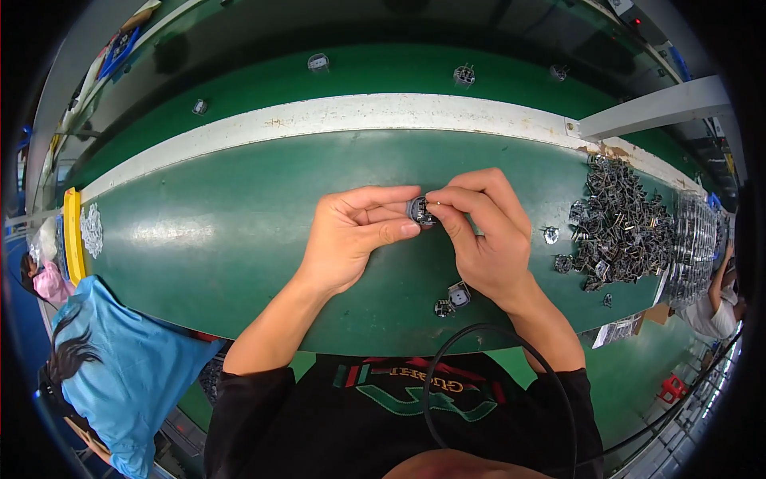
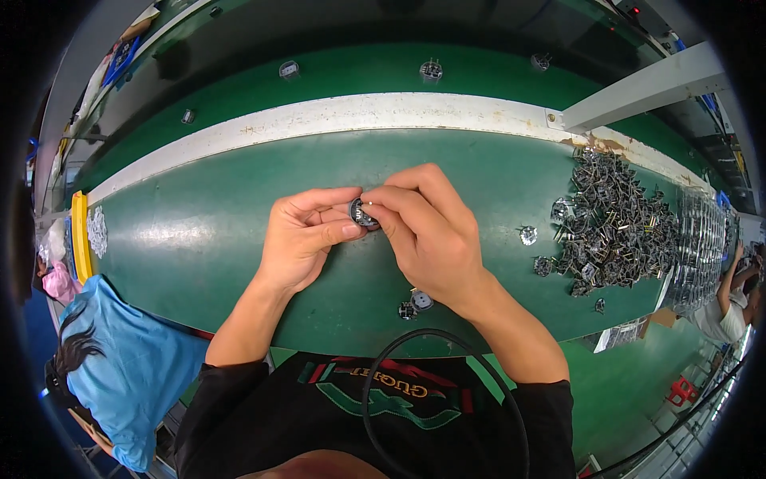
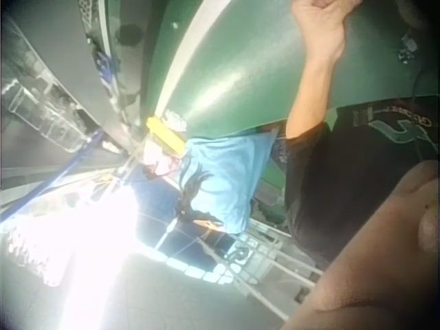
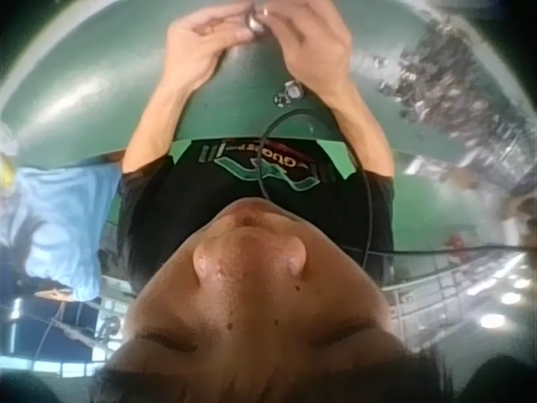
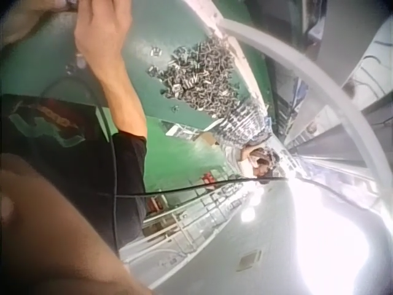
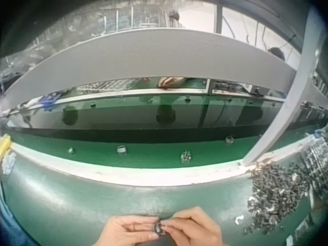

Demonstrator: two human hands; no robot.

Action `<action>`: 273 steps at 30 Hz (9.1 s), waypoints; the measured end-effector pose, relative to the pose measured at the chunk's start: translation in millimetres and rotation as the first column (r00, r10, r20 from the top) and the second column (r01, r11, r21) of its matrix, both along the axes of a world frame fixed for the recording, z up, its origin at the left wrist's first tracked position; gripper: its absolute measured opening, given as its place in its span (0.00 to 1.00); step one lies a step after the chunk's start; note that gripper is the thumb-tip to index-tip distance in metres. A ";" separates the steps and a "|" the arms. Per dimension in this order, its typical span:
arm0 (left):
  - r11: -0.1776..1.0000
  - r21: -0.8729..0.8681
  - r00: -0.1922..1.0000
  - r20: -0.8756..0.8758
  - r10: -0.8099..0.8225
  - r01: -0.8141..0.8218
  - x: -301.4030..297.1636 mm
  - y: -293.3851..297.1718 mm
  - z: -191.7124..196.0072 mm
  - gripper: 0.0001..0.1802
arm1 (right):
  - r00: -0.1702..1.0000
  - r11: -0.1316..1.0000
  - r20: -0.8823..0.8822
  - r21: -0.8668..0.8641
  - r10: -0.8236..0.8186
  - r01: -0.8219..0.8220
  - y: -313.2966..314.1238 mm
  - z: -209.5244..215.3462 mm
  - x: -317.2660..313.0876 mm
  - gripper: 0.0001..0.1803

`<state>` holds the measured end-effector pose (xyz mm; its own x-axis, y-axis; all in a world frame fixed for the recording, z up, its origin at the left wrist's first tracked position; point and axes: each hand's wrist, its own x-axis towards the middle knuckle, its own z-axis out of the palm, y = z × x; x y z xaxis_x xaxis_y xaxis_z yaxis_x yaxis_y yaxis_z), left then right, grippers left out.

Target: The person assembles small electronic components by hand, inserting pins into circular bases on an assembly line.

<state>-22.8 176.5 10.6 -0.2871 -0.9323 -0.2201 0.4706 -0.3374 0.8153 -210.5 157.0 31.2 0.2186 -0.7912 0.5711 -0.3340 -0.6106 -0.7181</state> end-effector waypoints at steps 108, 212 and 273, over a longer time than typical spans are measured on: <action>0.690 -0.613 -0.362 0.587 0.724 0.385 129.7 -429.7 -56.9 0.21 | 0.686 0.863 -0.594 -0.030 -0.421 0.504 -36.5 0.3 -131.8 0.06; 0.983 0.170 0.997 0.053 0.056 -0.064 -5.9 -45.1 1.4 0.14 | 0.991 0.970 0.127 0.243 -0.048 0.016 -12.9 0.2 -16.8 0.07; 0.988 -0.055 0.958 0.259 -0.125 0.143 -42.0 14.9 3.7 0.19 | 0.977 0.863 0.045 0.461 0.208 -0.205 29.7 -5.6 -51.8 0.17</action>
